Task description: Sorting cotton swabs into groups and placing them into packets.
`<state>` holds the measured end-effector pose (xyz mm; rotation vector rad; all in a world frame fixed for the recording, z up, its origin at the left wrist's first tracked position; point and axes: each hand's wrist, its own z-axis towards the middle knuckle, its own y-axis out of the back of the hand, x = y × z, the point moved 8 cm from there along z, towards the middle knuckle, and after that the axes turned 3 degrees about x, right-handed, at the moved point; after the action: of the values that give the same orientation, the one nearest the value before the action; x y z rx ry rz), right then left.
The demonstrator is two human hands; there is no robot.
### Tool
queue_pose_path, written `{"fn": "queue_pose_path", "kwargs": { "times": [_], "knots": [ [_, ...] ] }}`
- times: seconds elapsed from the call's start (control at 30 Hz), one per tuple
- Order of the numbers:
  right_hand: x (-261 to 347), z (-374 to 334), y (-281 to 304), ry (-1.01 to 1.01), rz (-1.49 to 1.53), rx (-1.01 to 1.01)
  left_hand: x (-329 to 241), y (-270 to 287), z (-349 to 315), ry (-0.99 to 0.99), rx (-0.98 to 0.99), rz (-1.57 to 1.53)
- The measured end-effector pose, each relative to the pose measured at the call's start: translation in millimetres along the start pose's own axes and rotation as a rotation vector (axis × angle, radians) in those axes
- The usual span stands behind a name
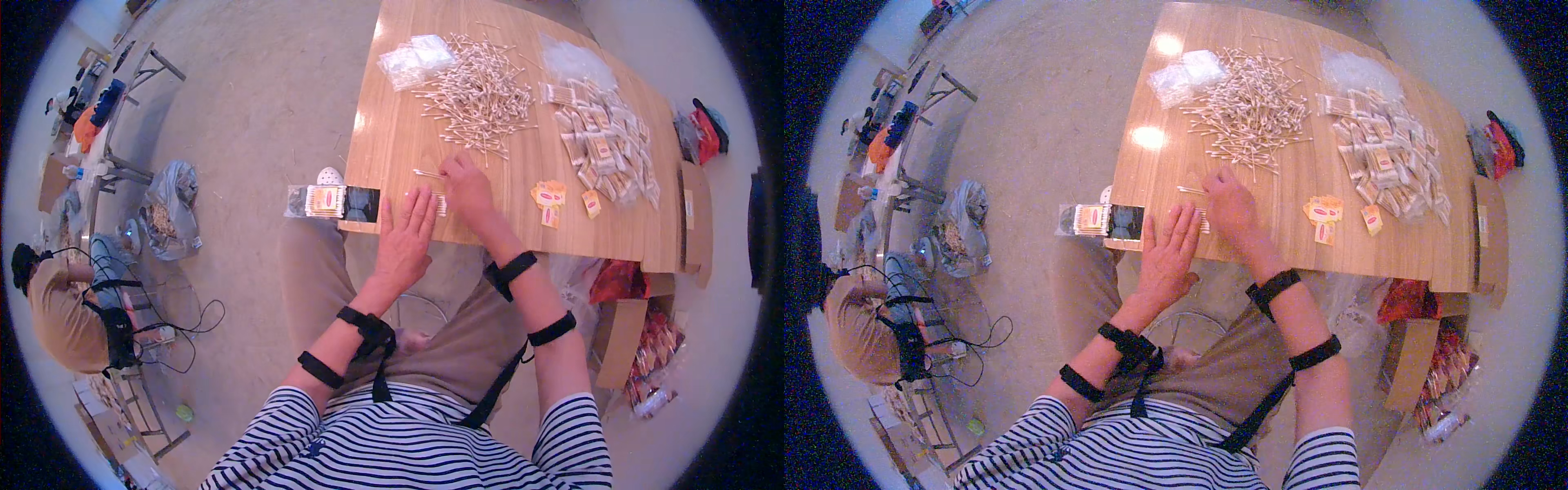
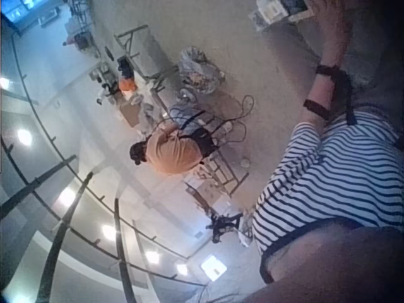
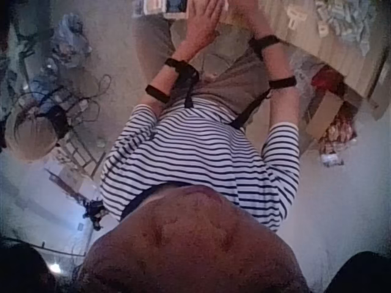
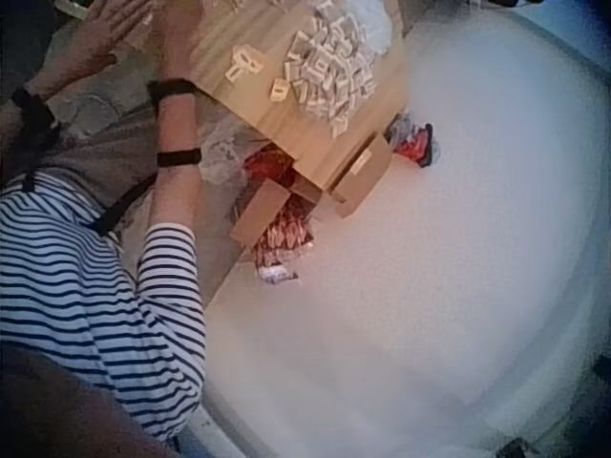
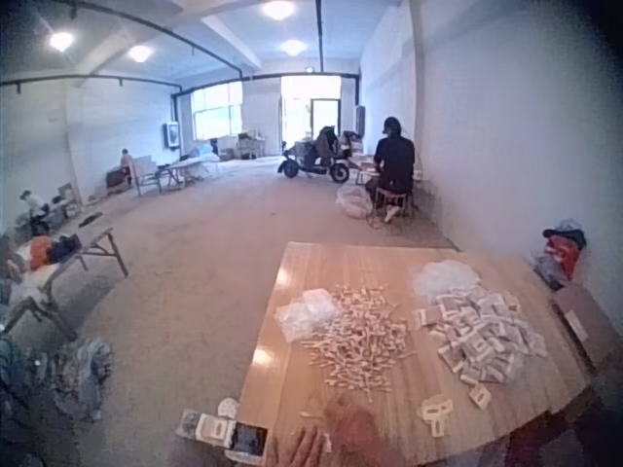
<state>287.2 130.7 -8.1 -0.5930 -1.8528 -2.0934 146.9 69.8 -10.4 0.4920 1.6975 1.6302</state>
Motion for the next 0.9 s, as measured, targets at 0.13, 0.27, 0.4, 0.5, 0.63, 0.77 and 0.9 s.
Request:
{"fn": "queue_pose_path", "kwargs": {
  "times": [0.13, 0.27, 0.4, 0.5, 0.63, 0.77, 0.9],
  "knots": [
    [16, -21, 7, 0.158, 0.013, -0.108, 1, -1, -1, -0.008, -0.006, 0.012],
    [27, -33, 16, 0.286, 0.006, -0.214, 0, -3, 0, -0.003, -0.012, 0.048],
    [32, -40, 18, 0.342, -0.021, -0.24, 1, -5, 0, 0.004, -0.023, 0.053],
    [34, -44, 19, 0.375, -0.04, -0.277, 1, -5, 1, 0.011, -0.012, 0.057],
    [36, -48, 20, 0.355, -0.063, -0.31, 0, 0, 2, 0.027, 0.036, 0.046],
    [31, -49, 14, 0.326, -0.068, -0.283, 1, 5, 7, 0.012, 0.009, 0.032],
    [18, -41, 12, 0.21, -0.112, -0.22, 5, 6, 12, 0.011, 0.03, 0.003]
  ]
}}
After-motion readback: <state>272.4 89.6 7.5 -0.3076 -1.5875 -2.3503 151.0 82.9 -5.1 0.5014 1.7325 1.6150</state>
